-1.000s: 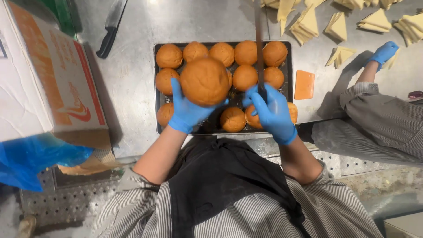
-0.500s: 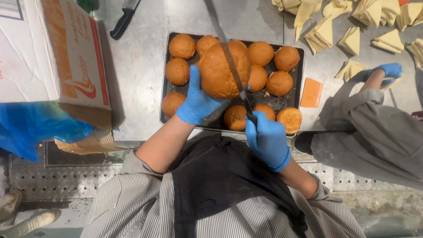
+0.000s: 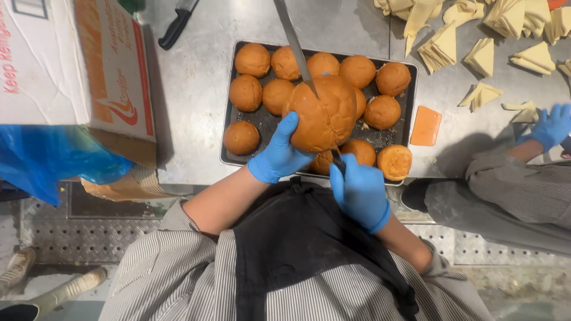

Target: Cutting burger buns on a tray using a bread knife.

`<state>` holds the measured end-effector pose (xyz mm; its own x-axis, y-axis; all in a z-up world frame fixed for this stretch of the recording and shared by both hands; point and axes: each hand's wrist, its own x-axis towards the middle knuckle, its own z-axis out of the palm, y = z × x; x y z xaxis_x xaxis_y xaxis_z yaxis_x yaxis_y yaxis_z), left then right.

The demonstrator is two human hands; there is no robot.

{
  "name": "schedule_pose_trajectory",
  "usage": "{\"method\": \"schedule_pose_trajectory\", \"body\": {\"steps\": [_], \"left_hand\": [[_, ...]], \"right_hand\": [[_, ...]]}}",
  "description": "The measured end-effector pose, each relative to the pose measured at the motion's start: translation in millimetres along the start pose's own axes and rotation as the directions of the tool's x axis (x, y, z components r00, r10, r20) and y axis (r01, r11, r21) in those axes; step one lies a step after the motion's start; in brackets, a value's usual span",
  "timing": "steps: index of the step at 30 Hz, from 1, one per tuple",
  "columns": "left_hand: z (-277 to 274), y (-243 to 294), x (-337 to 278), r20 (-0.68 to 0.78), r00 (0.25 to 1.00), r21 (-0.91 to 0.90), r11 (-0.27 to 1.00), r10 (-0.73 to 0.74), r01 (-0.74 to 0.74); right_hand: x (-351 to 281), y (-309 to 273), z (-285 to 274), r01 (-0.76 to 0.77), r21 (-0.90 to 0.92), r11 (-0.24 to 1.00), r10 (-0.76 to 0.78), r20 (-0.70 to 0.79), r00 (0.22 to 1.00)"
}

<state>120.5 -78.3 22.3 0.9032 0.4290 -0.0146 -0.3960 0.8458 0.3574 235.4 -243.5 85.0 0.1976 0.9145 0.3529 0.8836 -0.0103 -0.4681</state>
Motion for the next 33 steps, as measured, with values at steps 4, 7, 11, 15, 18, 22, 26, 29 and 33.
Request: {"method": "schedule_pose_trajectory", "body": {"steps": [4,7,11,15,18,22,26,29,33], "left_hand": [[-0.4,11.7,-1.0,0.028,0.999,-0.006,0.999,0.033,-0.033],[8.9,24.5,-6.1,0.066,0.997,-0.064,0.997,0.038,-0.034],[19.0,27.6,-16.2,0.067,0.996,-0.024,0.998,0.062,-0.060],[6.5,36.3,-20.7,0.090,0.994,-0.019,0.998,0.053,-0.052],[-32.9,37.5,-18.7,0.138,0.990,-0.124,0.992,0.038,-0.021],[-41.2,57.8,-11.0,0.049,0.999,-0.165,0.986,0.004,0.005],[-19.9,79.1,-16.2,0.003,0.999,-0.126,0.991,0.036,-0.035],[-18.0,73.4,-15.9,0.078,0.993,-0.158,0.985,0.086,-0.073],[-21.4,61.9,-4.9,0.076,0.990,-0.236,0.967,0.120,-0.099]], "right_hand": [[1.1,-1.6,7.2,-0.041,0.029,0.999,0.040,0.037,0.999],[1.1,-4.8,6.3,0.052,-0.019,0.998,-0.052,0.003,0.999],[6.2,2.3,-5.8,-0.102,0.314,0.944,0.028,0.232,0.972],[3.3,18.3,-4.9,-0.675,0.602,0.426,0.218,0.656,0.723],[11.4,26.3,-6.2,-0.018,0.367,0.930,-0.117,0.341,0.933],[28.2,8.6,-5.3,0.166,0.061,0.984,-0.174,0.144,0.974],[28.4,0.6,-22.8,-0.046,0.136,0.990,0.024,0.161,0.987],[31.1,-4.5,-23.4,-0.204,0.257,0.945,0.150,0.216,0.965],[34.8,-6.6,-12.4,-0.211,0.225,0.951,0.172,0.179,0.969]]}}
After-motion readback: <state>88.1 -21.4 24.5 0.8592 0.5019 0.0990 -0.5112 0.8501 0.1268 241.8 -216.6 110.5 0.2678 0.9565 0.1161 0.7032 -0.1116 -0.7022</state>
